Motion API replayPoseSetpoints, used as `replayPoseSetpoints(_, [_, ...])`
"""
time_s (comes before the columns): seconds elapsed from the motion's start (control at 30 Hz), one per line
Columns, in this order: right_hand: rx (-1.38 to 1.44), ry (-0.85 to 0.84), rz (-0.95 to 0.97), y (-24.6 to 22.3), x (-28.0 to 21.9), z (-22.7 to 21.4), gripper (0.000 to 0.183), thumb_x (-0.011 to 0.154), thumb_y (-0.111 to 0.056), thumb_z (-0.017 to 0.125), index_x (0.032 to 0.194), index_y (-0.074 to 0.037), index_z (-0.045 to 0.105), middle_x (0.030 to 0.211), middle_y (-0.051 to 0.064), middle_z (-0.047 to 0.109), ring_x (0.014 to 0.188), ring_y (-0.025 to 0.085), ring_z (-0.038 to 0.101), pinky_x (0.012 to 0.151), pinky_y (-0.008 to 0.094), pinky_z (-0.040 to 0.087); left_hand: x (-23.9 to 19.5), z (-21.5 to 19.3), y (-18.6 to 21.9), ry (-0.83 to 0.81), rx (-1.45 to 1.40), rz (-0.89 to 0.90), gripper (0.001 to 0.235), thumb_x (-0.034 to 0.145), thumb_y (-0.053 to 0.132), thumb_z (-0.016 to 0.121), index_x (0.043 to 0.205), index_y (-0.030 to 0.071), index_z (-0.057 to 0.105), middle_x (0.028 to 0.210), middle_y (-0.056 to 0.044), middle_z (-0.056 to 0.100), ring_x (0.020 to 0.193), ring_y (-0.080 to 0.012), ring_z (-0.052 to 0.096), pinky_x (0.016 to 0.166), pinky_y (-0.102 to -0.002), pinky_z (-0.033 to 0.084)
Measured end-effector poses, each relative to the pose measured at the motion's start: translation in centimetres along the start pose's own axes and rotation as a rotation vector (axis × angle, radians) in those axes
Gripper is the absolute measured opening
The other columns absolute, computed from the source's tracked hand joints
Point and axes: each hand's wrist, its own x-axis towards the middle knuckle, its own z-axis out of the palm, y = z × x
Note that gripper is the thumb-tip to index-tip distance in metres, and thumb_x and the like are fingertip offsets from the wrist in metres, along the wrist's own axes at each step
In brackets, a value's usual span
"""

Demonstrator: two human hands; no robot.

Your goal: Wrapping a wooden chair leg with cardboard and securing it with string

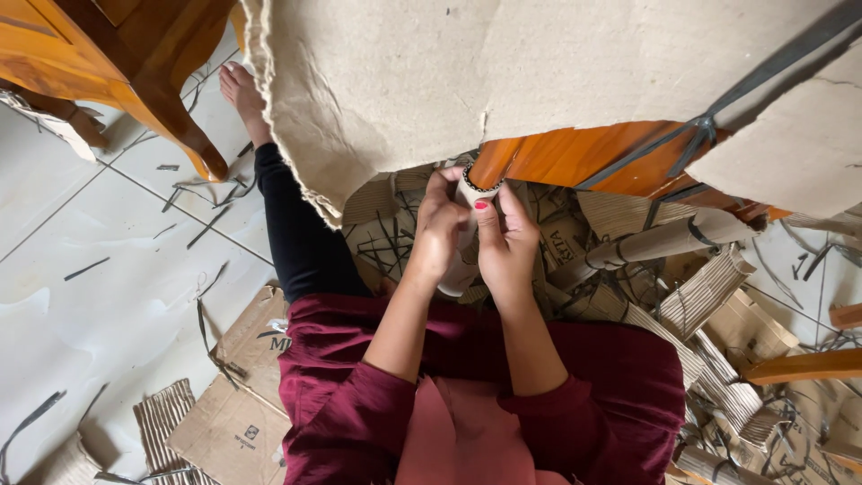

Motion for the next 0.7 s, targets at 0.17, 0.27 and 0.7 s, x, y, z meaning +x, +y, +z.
replayPoseSetpoints(0.17, [0.017, 0.036, 0.055, -1.6, 0.4, 0.1, 0.040, 0.103, -0.015, 0.066, 0.142, -0.004, 0.063, 0.097, 0.007, 0.069, 0.092, 0.007, 0.055, 0.078, 0.030, 0.051, 0.4, 2.4, 3.0, 0.097, -0.009, -0.193, 0.060, 0.092, 0.045, 0.044, 0.130, -0.001, 0.054, 0.101, -0.021, 0.047, 0.094, -0.0302, 0.047, 0.077, -0.042, 0.040])
replayPoseSetpoints(0.27, [0.018, 0.039, 0.063, -2.6, 0.9, -0.1, 0.038, 0.102, -0.016, 0.068, 0.139, -0.007, 0.067, 0.077, 0.001, 0.067, 0.073, 0.004, 0.051, 0.061, 0.022, 0.049, 1.2, 1.4, 1.3, 0.096, -0.075, -0.240, 0.075, 0.102, 0.058, 0.045, 0.148, -0.001, 0.050, 0.145, -0.032, 0.052, 0.133, -0.0409, 0.052, 0.104, -0.052, 0.047])
replayPoseSetpoints(0.7, [0.072, 0.033, 0.053, 0.5, 0.6, 0.3, 0.038, 0.103, -0.011, 0.065, 0.141, -0.003, 0.064, 0.074, 0.003, 0.064, 0.065, 0.005, 0.053, 0.050, 0.021, 0.047, -0.4, -2.9, -7.0, 0.174, -0.281, 0.396, 0.030, 0.110, 0.021, 0.049, 0.090, 0.003, 0.064, 0.100, -0.018, 0.072, 0.107, -0.0319, 0.067, 0.105, -0.051, 0.046])
